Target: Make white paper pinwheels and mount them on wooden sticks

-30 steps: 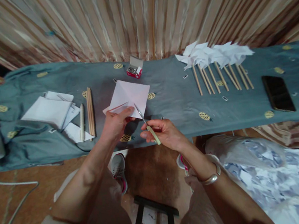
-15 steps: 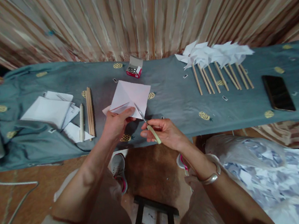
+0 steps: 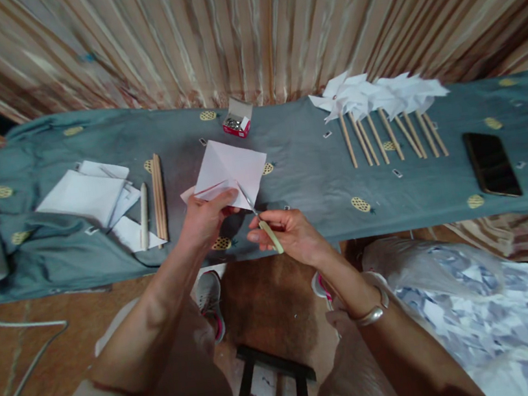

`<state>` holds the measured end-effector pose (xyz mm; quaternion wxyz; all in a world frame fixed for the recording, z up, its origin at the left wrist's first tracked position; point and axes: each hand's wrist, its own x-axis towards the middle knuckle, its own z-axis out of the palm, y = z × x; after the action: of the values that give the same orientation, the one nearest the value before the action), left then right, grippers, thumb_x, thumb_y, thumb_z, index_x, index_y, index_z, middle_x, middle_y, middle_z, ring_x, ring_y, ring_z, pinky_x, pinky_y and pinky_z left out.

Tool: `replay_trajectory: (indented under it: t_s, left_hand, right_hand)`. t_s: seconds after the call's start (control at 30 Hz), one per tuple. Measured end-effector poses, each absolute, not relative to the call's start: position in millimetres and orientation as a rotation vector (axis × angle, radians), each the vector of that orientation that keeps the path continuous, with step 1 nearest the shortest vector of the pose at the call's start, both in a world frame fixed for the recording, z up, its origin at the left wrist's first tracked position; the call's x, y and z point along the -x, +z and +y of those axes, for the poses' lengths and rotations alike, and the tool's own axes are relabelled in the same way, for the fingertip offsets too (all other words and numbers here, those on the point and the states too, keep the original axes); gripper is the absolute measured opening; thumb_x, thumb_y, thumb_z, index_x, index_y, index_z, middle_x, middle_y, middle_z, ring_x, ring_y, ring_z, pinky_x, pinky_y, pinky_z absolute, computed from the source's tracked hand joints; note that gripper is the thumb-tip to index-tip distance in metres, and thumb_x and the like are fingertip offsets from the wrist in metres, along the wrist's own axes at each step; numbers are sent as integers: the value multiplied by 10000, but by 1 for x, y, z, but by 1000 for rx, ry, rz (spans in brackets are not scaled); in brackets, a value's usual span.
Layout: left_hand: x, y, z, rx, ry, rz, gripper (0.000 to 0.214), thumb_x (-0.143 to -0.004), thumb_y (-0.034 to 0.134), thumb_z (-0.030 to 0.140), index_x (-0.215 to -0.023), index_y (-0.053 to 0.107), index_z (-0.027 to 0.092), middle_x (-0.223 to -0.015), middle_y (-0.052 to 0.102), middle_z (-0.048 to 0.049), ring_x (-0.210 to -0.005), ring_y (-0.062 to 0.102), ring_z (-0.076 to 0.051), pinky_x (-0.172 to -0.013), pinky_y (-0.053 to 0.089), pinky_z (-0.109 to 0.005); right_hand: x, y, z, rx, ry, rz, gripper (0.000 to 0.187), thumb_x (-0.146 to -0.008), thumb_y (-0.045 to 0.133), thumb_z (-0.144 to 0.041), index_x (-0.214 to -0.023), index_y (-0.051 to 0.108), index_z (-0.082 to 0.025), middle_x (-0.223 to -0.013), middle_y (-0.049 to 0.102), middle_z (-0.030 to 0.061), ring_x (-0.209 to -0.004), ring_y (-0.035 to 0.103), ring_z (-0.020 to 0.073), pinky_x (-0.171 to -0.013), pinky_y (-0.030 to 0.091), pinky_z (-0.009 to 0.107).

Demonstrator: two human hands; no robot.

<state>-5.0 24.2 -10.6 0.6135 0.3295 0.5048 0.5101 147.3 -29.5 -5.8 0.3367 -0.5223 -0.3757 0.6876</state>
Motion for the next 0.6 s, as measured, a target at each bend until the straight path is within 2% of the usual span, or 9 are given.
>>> replay_trajectory:
  t_s: [0.13,0.3,0.6]
  left_hand:
    - [5,-12,25,-750,1187,1151,137,-554,750,248,-661,668,223,-716,701,-8,-642,606,-180,-562,501,-285]
    - [6,-12,25,-733,1179,1177,166,-554,757,247,-696,674,224,-748,714,-11,-664,622,-186,-553,504,-278]
    - [5,-21,29,-671,1271,1173,284,-546,827,343,-732,672,194,-764,730,-45,-711,666,-209,-617,512,-293]
  right_hand:
    - [-146,-4,-29,1366,1791,-970,424,-443,933,-367,-723,671,-187,-573,587,-78,-489,542,55,-493,464,196]
    - [-146,-4,-29,1347,1774,-1023,400,-485,918,-382,-727,666,-187,-565,584,-79,-489,540,55,-488,471,198]
    - [-143,-3,-31,1338,1811,-1005,456,-493,904,-455,-775,666,-186,-584,600,-75,-496,566,55,-495,487,192]
